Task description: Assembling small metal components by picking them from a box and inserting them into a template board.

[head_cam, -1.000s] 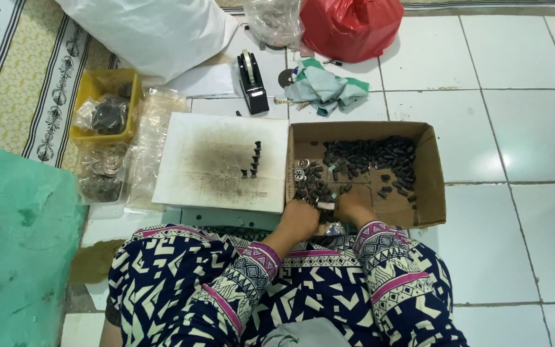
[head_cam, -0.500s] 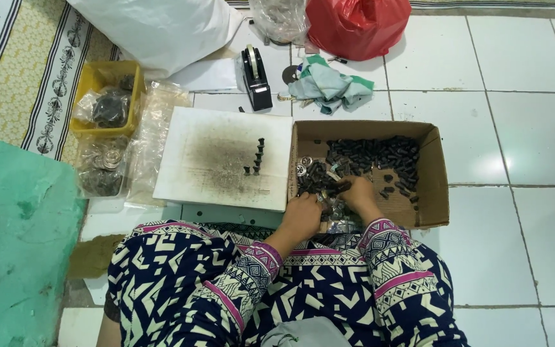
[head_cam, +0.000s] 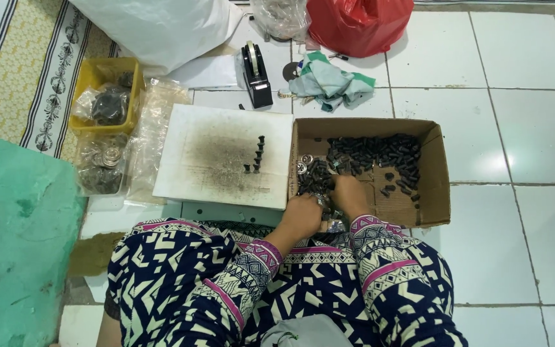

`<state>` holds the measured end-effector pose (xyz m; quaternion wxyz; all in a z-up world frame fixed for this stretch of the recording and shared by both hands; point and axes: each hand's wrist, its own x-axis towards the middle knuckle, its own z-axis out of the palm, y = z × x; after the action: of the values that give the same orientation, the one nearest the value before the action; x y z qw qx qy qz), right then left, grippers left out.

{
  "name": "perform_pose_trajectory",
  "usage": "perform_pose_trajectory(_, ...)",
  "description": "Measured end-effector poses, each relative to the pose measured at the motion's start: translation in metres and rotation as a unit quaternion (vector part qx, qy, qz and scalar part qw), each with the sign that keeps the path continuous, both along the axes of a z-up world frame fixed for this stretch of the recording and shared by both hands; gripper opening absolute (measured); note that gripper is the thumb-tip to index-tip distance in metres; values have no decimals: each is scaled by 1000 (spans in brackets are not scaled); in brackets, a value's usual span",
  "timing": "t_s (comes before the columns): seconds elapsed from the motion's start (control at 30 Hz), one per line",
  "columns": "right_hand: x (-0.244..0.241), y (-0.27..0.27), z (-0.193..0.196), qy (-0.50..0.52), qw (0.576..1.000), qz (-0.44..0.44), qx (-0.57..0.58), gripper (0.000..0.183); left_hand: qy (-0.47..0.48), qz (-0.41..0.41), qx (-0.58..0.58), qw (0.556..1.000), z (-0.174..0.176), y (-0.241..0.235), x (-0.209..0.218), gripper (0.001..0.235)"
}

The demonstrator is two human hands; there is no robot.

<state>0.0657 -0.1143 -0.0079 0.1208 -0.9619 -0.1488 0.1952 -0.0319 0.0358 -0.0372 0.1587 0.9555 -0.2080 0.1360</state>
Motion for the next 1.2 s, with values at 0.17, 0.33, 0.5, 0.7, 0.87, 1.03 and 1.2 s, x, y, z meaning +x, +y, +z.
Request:
perform_pose_trajectory(0.17, -4, 2, 4, -7, 999, -40, 26, 29, 55, 33, -22, 998, 14, -2, -1, 12)
perform_pose_trajectory(0.33, 6, -11, -17, 15, 961, -175, 213, 24, 129, 39, -192, 972, 54, 4, -4, 24)
perform_pose_trajectory(0.5, -20, 1, 41, 131, 818, -268, 492, 38, 272, 165, -423, 848, 65, 14, -3, 46)
perform_pose_trajectory(0.7, -53, 22, 59, 146, 834, -215, 486, 27, 221, 223, -436, 843, 111, 26, -26, 38)
perform_pose_trajectory(0.87, -71, 26, 91, 165, 832, -188, 495, 23, 159, 226, -407, 871, 121, 32, -42, 22)
perform_pose_trajectory(1.03, -83, 24, 111, 139, 853, -162, 476, 23, 85, 194, -372, 904, 145, 41, -60, 17)
perform_pose_trajectory(1.2, -107, 32, 130, 95, 863, -85, 489, 11, 83, 153, -361, 916, 167, 54, -88, 14)
